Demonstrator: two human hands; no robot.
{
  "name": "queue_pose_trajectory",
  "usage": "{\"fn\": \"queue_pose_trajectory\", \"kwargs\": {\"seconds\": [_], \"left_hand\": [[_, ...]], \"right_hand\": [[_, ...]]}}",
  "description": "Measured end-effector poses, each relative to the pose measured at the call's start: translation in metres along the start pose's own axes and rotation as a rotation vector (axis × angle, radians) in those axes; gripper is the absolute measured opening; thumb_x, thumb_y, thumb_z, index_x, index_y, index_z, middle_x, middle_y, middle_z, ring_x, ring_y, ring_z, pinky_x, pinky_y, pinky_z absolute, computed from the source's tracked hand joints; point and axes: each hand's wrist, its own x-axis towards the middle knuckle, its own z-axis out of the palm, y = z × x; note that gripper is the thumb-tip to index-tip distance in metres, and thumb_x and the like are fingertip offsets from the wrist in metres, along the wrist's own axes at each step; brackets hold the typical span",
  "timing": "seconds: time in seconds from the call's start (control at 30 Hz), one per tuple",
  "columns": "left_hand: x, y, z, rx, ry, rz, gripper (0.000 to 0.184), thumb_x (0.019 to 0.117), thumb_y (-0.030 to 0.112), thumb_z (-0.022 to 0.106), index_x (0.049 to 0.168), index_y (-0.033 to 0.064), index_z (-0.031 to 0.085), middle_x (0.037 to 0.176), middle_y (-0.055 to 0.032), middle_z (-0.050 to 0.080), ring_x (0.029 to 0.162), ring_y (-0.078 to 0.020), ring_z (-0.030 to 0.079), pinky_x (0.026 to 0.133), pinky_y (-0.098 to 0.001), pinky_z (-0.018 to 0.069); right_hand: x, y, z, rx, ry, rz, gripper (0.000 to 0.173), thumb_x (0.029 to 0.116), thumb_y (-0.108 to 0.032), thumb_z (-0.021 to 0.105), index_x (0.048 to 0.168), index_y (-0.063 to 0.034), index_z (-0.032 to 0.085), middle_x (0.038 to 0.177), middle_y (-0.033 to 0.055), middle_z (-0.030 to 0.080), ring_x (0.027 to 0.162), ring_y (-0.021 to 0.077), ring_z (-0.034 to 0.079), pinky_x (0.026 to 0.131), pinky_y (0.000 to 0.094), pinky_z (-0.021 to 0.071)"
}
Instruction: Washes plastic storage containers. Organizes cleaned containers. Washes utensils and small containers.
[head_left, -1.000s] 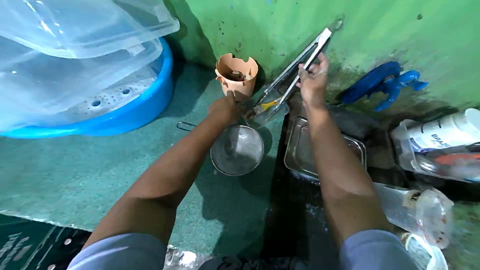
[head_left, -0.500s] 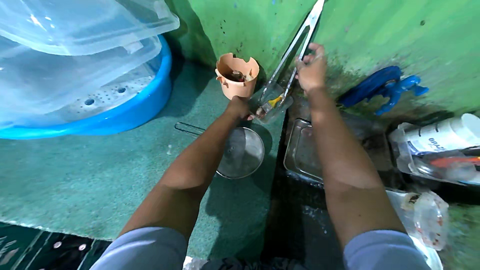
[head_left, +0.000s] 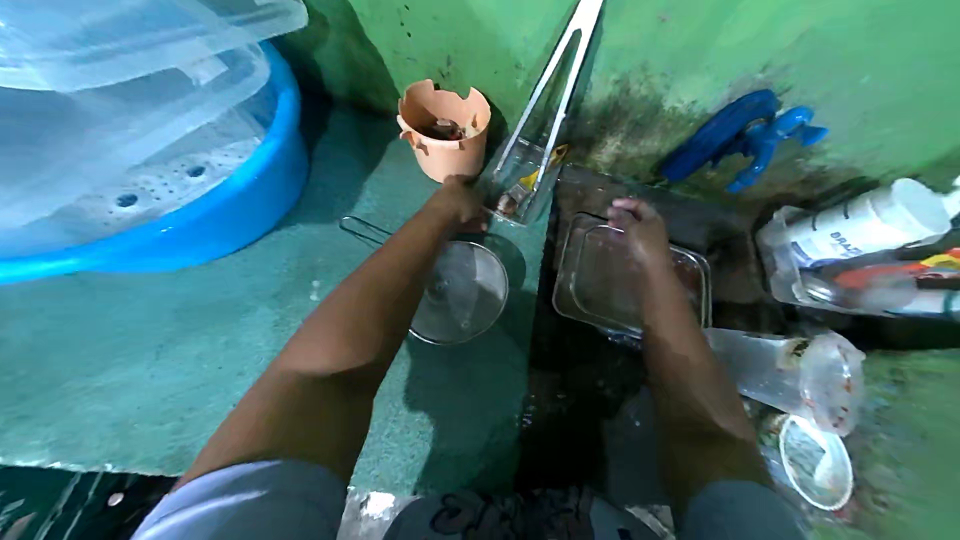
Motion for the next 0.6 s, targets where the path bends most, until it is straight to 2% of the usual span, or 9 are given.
{"fn": "queue_pose_trajectory", "kwargs": {"seconds": [0.07, 0.1, 0.2, 0.27, 0.37, 0.43, 0.5, 0.57, 0.6], "left_hand": [[-0.008, 0.002, -0.006, 0.215, 0.037, 0.043, 0.052, 0.1072, 0.033, 0.054, 0.151, 0.0084, 0.043, 0.121, -0.0249, 0.064, 0.093, -0.0323, 0.07, 0.083, -0.0513, 0.0601], [-0.014, 0.005, -0.009, 0.33, 0.063, 0.043, 0.056, 0.1057, 0.035, 0.057, 0.15, 0.0046, 0.042, 0.125, -0.0284, 0.062, 0.101, -0.0384, 0.07, 0.089, -0.0574, 0.0579], [-0.024, 0.013, -0.018, 0.594, 0.154, 0.125, 0.061, 0.1014, 0.041, 0.062, 0.139, -0.0051, 0.049, 0.125, -0.0378, 0.06, 0.116, -0.0575, 0.059, 0.096, -0.0783, 0.0422], [-0.031, 0.021, -0.02, 0.652, 0.199, 0.188, 0.054, 0.1016, 0.04, 0.062, 0.134, -0.003, 0.056, 0.122, -0.0371, 0.062, 0.117, -0.0598, 0.058, 0.094, -0.0813, 0.0399], [-0.04, 0.035, -0.015, 0.682, 0.237, 0.322, 0.045, 0.1027, 0.038, 0.059, 0.126, -0.0005, 0.062, 0.117, -0.0343, 0.065, 0.112, -0.058, 0.061, 0.092, -0.0813, 0.0414], [-0.052, 0.05, 0.007, 0.696, 0.194, 0.448, 0.042, 0.1042, 0.034, 0.059, 0.128, -0.0003, 0.061, 0.114, -0.0338, 0.066, 0.108, -0.059, 0.061, 0.089, -0.0818, 0.0416], [-0.067, 0.062, 0.039, 0.715, 0.121, 0.565, 0.039, 0.1038, 0.029, 0.06, 0.128, -0.0018, 0.06, 0.113, -0.0341, 0.065, 0.107, -0.0592, 0.061, 0.087, -0.0824, 0.0413], [-0.086, 0.077, 0.079, 0.743, 0.043, 0.643, 0.036, 0.1046, 0.027, 0.06, 0.126, -0.002, 0.062, 0.115, -0.033, 0.065, 0.109, -0.0572, 0.061, 0.089, -0.0805, 0.042], [-0.094, 0.085, 0.101, 0.773, 0.007, 0.666, 0.035, 0.1052, 0.028, 0.059, 0.125, -0.0008, 0.063, 0.12, -0.0319, 0.064, 0.112, -0.056, 0.06, 0.091, -0.0801, 0.0418]], "right_hand": [[-0.029, 0.024, -0.034, -0.05, 0.056, 0.029, 0.031, 0.1049, -0.022, 0.059, 0.13, -0.0046, 0.063, 0.118, 0.013, 0.069, 0.097, 0.0182, 0.07, 0.087, 0.0377, 0.0592], [-0.047, 0.032, -0.053, -0.093, 0.101, 0.012, 0.029, 0.104, -0.022, 0.061, 0.127, -0.0047, 0.065, 0.117, 0.0125, 0.07, 0.097, 0.0181, 0.07, 0.088, 0.0383, 0.0593], [-0.116, 0.039, -0.117, -0.415, 0.29, -0.134, 0.028, 0.1048, -0.023, 0.059, 0.125, -0.0059, 0.068, 0.122, 0.0147, 0.07, 0.107, 0.0248, 0.07, 0.095, 0.0483, 0.0567], [-0.163, 0.041, -0.155, -0.667, 0.499, -0.211, 0.03, 0.1035, -0.022, 0.059, 0.126, -0.006, 0.069, 0.128, 0.0194, 0.067, 0.118, 0.0343, 0.064, 0.101, 0.0542, 0.052], [-0.213, 0.048, -0.189, -0.737, 0.731, -0.109, 0.04, 0.0944, -0.018, 0.067, 0.131, -0.001, 0.065, 0.136, 0.0293, 0.057, 0.132, 0.0479, 0.05, 0.112, 0.0601, 0.0374], [-0.237, 0.058, -0.202, -0.69, 0.724, 0.06, 0.046, 0.0935, -0.018, 0.071, 0.135, -0.0026, 0.062, 0.142, 0.0301, 0.053, 0.135, 0.0496, 0.046, 0.112, 0.0659, 0.0353], [-0.249, 0.071, -0.212, -0.693, 0.635, 0.193, 0.049, 0.0949, -0.029, 0.073, 0.137, -0.0052, 0.062, 0.145, 0.029, 0.051, 0.136, 0.0518, 0.045, 0.108, 0.0735, 0.0336], [-0.251, 0.084, -0.217, -0.746, 0.516, 0.269, 0.046, 0.0991, -0.036, 0.068, 0.135, -0.0068, 0.064, 0.143, 0.0264, 0.055, 0.133, 0.0501, 0.049, 0.106, 0.0721, 0.0368], [-0.247, 0.093, -0.217, -0.776, 0.458, 0.258, 0.041, 0.1005, -0.03, 0.066, 0.133, -0.0053, 0.066, 0.139, 0.0268, 0.058, 0.131, 0.0495, 0.052, 0.108, 0.0702, 0.0387]]}}
